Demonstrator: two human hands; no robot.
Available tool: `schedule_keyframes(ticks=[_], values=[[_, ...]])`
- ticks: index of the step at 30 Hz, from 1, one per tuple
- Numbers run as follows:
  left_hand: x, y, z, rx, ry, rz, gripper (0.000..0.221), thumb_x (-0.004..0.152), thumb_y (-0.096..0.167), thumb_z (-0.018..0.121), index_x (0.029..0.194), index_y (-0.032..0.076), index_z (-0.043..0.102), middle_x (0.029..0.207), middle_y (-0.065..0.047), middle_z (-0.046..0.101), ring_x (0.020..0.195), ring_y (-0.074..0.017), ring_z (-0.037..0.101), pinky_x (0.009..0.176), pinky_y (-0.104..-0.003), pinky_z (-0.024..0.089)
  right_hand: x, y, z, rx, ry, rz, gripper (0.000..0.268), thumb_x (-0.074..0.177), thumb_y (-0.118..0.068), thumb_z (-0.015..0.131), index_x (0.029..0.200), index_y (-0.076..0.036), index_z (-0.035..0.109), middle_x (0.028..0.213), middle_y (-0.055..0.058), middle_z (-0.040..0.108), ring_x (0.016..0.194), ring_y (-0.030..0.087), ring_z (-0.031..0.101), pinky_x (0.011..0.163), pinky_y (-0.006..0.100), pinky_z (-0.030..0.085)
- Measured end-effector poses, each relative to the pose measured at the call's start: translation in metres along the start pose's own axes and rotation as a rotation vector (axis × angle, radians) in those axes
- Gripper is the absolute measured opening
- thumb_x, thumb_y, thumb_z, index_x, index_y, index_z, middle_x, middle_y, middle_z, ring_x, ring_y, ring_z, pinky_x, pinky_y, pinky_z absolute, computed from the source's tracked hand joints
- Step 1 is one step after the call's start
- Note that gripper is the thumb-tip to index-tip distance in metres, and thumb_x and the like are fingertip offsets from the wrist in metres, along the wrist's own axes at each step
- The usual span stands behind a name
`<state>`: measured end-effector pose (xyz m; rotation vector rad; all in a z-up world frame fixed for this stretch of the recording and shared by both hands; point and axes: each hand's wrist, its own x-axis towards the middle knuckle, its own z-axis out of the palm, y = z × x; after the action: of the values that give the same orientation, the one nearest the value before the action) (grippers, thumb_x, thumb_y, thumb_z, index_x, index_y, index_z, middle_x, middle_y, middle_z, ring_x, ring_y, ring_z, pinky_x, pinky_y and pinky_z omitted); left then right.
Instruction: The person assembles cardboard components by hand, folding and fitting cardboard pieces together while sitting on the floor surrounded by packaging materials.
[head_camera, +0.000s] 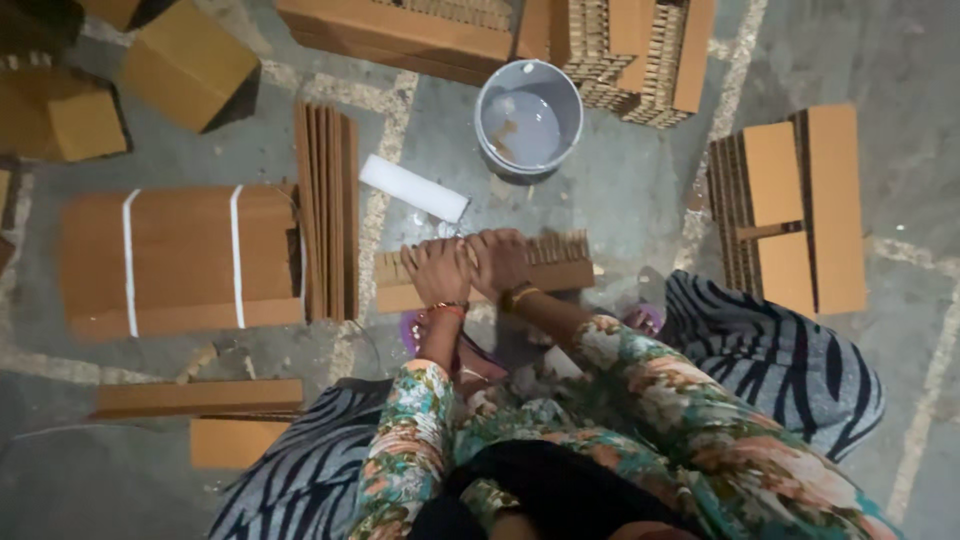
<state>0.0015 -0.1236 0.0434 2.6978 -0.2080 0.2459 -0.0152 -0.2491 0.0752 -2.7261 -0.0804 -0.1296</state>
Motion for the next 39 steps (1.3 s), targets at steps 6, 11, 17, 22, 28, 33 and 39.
schedule_keyframes(ticks=[6,11,17,22,28,33,39], values=[[-0.002,-0.003,0.007,-0.010,0.013,0.004,0.035,0.103,0.038,0.052,0.102,0.013,0.077,0.105,-0.007,0.073,0.114,-0.0289,0.059,0.118,-0.060,0.026,-0.005,0.017,0.021,-0.045,0.082,-0.131,0.029,0.092,-0.036,0.062,0.111,-0.013,0.066,0.107,0.011,0.066,0.106,0.033,0.059,0.095,0.053,0.039],[-0.004,-0.015,0.012,0.017,0.146,0.169,0.035,0.103,0.034,0.051,0.113,0.011,0.076,0.120,-0.010,0.072,0.120,-0.0335,0.056,0.112,-0.062,0.025,-0.004,0.031,0.026,-0.091,0.036,-0.179,0.039,0.088,-0.036,0.064,0.120,-0.014,0.065,0.118,0.009,0.066,0.115,0.030,0.058,0.098,0.057,0.035],[0.001,-0.081,-0.012,0.024,0.155,-0.054,0.030,0.101,0.032,0.054,0.110,0.012,0.074,0.121,-0.011,0.071,0.123,-0.0388,0.059,0.108,-0.058,0.037,-0.016,0.123,0.005,0.208,0.046,-0.030,0.039,0.096,-0.036,0.058,0.126,-0.014,0.066,0.129,0.007,0.064,0.126,0.029,0.054,0.110,0.055,0.040],[0.004,-0.098,-0.013,-0.106,0.098,-0.195,0.032,0.104,0.032,0.053,0.105,0.007,0.073,0.105,-0.018,0.070,0.102,-0.0409,0.063,0.088,-0.053,0.048,-0.026,0.160,-0.010,-0.087,0.143,0.221,0.027,0.098,-0.037,0.059,0.105,-0.015,0.074,0.112,0.010,0.070,0.112,0.035,0.057,0.103,0.057,0.033],[0.004,-0.093,-0.023,-0.079,0.054,-0.201,0.031,0.103,0.033,0.056,0.098,0.007,0.073,0.101,-0.017,0.070,0.092,-0.0392,0.063,0.081,-0.051,0.050,-0.011,0.132,-0.046,-0.035,-0.220,0.300,0.041,0.106,-0.040,0.054,0.086,-0.010,0.072,0.096,0.014,0.072,0.101,0.034,0.066,0.097,0.047,0.050],[0.011,-0.082,-0.040,-0.139,0.050,-0.204,0.030,0.099,0.034,0.059,0.093,0.008,0.072,0.098,-0.016,0.069,0.092,-0.0395,0.063,0.081,-0.051,0.050,-0.011,0.131,-0.041,0.028,-0.039,0.231,0.032,0.100,-0.030,0.054,0.086,-0.008,0.072,0.091,0.017,0.072,0.092,0.042,0.063,0.086,0.052,0.049],[0.006,-0.088,-0.031,-0.099,0.047,-0.191,0.030,0.100,0.034,0.061,0.096,0.006,0.073,0.104,-0.017,0.069,0.100,-0.0405,0.061,0.087,-0.051,0.049,-0.018,0.141,-0.035,0.075,0.043,0.115,0.028,0.096,-0.029,0.064,0.082,-0.007,0.072,0.087,0.017,0.070,0.090,0.040,0.064,0.085,0.051,0.049]])
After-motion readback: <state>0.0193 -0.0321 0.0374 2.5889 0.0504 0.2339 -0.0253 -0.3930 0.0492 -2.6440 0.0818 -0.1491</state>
